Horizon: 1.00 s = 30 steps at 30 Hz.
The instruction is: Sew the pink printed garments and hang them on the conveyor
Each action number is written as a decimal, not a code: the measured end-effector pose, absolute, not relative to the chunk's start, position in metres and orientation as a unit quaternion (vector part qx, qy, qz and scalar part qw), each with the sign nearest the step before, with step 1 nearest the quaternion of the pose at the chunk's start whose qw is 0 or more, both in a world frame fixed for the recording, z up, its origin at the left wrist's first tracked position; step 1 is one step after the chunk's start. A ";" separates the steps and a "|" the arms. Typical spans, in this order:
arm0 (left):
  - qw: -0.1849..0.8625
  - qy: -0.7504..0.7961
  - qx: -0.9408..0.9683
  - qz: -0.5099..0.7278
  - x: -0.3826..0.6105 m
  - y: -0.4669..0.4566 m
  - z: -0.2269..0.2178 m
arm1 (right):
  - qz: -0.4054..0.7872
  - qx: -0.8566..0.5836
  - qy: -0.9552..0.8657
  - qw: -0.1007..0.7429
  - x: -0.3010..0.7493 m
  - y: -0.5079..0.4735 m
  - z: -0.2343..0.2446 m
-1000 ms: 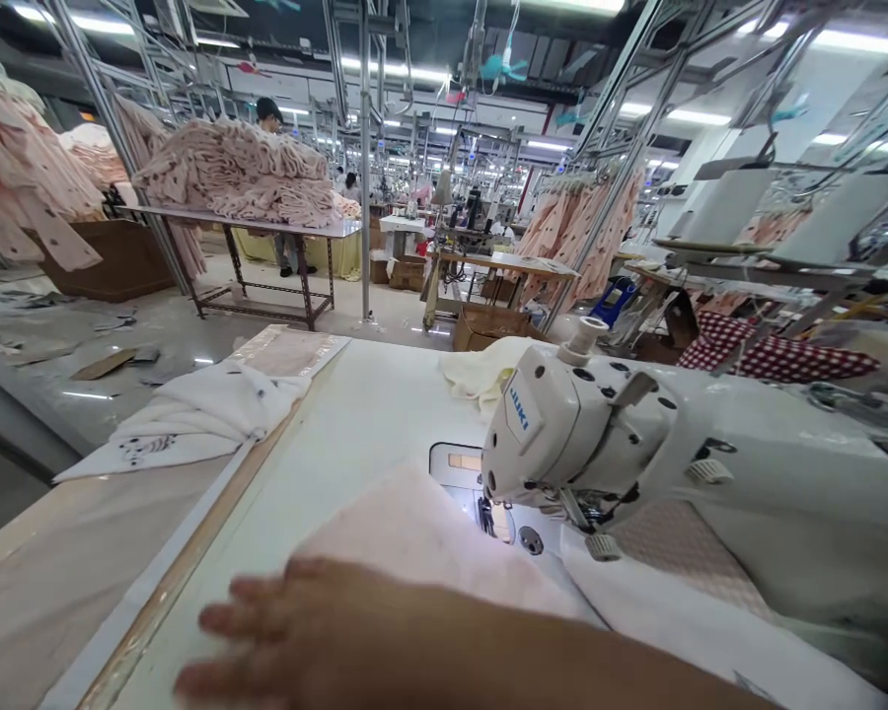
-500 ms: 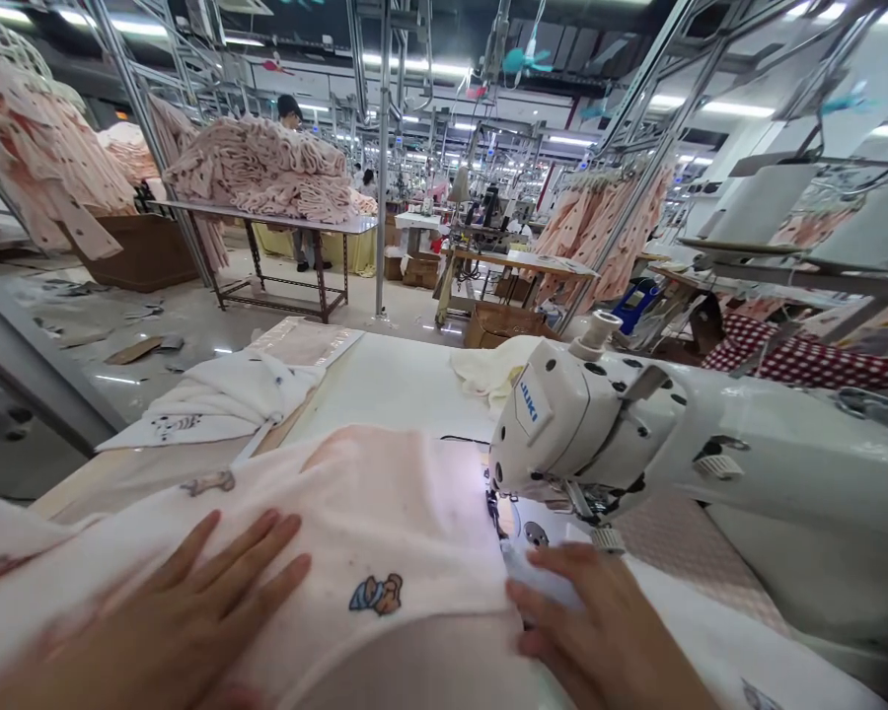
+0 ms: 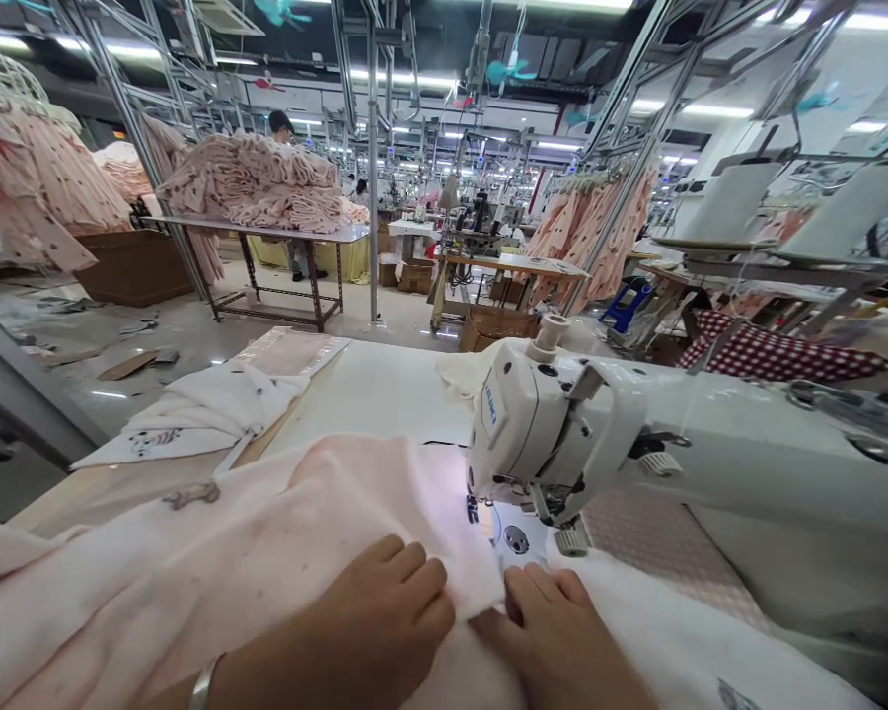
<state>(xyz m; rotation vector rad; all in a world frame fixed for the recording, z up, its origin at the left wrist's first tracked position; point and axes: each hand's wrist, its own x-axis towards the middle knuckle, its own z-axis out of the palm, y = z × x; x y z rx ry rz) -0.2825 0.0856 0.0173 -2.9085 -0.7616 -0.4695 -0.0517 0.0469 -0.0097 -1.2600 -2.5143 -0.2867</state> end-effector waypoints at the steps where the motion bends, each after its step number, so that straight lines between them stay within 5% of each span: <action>1: 0.032 -0.252 -0.956 -0.149 -0.288 0.084 0.014 | -0.086 -0.444 -0.879 0.153 -0.048 0.046 -0.008; 9: 0.078 -0.274 -0.955 -0.078 -0.287 0.076 0.020 | 0.090 -0.488 -0.856 0.143 -0.049 0.054 0.023; 16: 0.122 -0.180 -0.945 -0.246 -0.256 0.082 0.004 | 0.063 -0.506 -0.844 0.168 -0.050 0.060 0.004; 30: -0.112 -0.183 -0.968 -0.133 -0.278 0.105 0.014 | -0.024 -0.585 -0.803 0.112 -0.032 0.096 0.002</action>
